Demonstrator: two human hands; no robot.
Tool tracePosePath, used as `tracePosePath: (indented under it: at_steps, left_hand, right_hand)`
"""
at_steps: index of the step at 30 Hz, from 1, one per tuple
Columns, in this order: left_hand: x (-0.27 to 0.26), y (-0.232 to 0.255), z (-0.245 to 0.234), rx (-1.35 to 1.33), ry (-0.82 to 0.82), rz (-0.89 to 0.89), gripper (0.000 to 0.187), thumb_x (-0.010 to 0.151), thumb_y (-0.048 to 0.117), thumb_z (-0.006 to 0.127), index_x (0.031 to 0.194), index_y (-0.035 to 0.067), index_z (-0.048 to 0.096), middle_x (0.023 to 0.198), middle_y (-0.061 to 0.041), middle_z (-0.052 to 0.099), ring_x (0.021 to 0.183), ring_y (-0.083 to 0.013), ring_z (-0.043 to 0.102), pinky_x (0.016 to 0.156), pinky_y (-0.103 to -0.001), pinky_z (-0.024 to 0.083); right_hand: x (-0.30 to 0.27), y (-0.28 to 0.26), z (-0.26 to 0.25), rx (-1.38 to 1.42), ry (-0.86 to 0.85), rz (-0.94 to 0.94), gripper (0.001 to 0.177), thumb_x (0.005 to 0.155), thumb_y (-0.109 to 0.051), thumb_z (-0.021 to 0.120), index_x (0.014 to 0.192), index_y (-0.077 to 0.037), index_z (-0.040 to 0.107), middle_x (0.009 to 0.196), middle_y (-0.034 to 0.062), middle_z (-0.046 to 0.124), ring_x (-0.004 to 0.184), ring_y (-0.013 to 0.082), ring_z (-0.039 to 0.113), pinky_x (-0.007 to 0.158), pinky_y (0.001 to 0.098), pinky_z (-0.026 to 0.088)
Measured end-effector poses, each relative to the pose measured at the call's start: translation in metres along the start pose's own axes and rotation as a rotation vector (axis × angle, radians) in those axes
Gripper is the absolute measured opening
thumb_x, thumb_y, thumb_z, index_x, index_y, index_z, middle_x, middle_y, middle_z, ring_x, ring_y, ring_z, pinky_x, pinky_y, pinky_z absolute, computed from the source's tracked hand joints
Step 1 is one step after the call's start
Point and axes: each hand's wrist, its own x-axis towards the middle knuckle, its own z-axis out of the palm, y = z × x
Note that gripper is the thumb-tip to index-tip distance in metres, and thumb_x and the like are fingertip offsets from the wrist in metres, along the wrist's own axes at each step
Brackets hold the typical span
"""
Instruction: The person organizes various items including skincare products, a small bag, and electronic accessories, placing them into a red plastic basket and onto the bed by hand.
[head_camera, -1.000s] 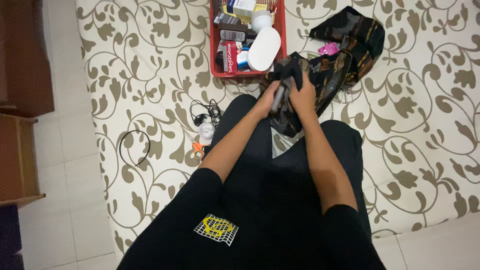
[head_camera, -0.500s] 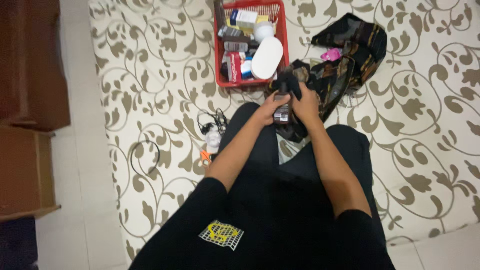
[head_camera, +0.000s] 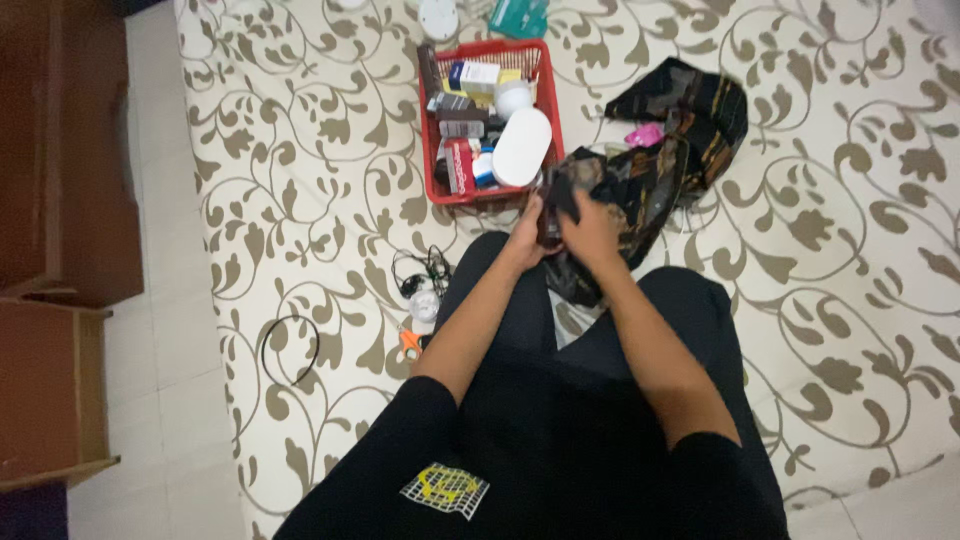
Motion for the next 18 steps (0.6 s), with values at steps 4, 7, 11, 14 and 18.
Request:
tracePosePath:
  at_steps: [4, 7, 11, 14, 18]
  left_hand:
    - [0.025, -0.007, -0.022, -0.314, -0.121, 0.237, 0.048, 0.107, 0.054, 0.054, 0.134, 0.014, 0.059, 0.119, -0.007, 0.068, 0.11, -0.0243, 0.067, 0.099, -0.042, 0.054]
    - [0.022, -0.003, -0.031, -0.406, -0.348, 0.25, 0.05, 0.109, 0.057, 0.054, 0.128, 0.012, 0.06, 0.108, -0.011, 0.068, 0.1, -0.0272, 0.068, 0.091, -0.044, 0.056]
    - [-0.002, 0.001, -0.006, 0.004, -0.09, 0.081, 0.054, 0.098, 0.058, 0.045, 0.136, 0.021, 0.057, 0.11, -0.002, 0.071, 0.092, -0.0209, 0.066, 0.077, -0.042, 0.053]
    - [-0.004, 0.0, 0.001, 0.151, -0.109, 0.098, 0.051, 0.1, 0.056, 0.047, 0.139, 0.025, 0.057, 0.099, -0.003, 0.067, 0.081, -0.0233, 0.062, 0.064, -0.044, 0.047]
    - [0.017, -0.001, -0.018, -0.241, -0.11, 0.117, 0.042, 0.101, 0.046, 0.056, 0.133, 0.018, 0.064, 0.114, -0.002, 0.075, 0.104, -0.0194, 0.071, 0.093, -0.037, 0.058]
  right_hand:
    - [-0.02, -0.022, 0.015, 0.041, -0.024, -0.305, 0.041, 0.087, -0.025, 0.072, 0.126, -0.011, 0.065, 0.111, 0.0237, 0.074, 0.1, 0.0443, 0.07, 0.084, 0.0485, 0.055]
    - [-0.014, -0.026, 0.015, -0.055, -0.177, -0.128, 0.04, 0.087, -0.029, 0.072, 0.124, -0.014, 0.066, 0.102, 0.0228, 0.074, 0.097, 0.0442, 0.07, 0.084, 0.05, 0.054]
    - [0.001, -0.001, 0.001, -0.04, -0.047, -0.028, 0.051, 0.082, -0.024, 0.072, 0.131, -0.012, 0.064, 0.099, 0.0259, 0.073, 0.092, 0.0458, 0.07, 0.083, 0.0533, 0.051]
    - [0.004, 0.003, -0.007, 0.106, 0.164, 0.076, 0.04, 0.095, -0.027, 0.069, 0.132, -0.012, 0.064, 0.105, 0.0257, 0.073, 0.1, 0.0456, 0.069, 0.084, 0.05, 0.054]
    - [-0.014, -0.026, -0.002, 0.049, -0.013, -0.136, 0.046, 0.085, -0.025, 0.073, 0.128, -0.009, 0.065, 0.107, 0.026, 0.073, 0.099, 0.0453, 0.069, 0.083, 0.0498, 0.055]
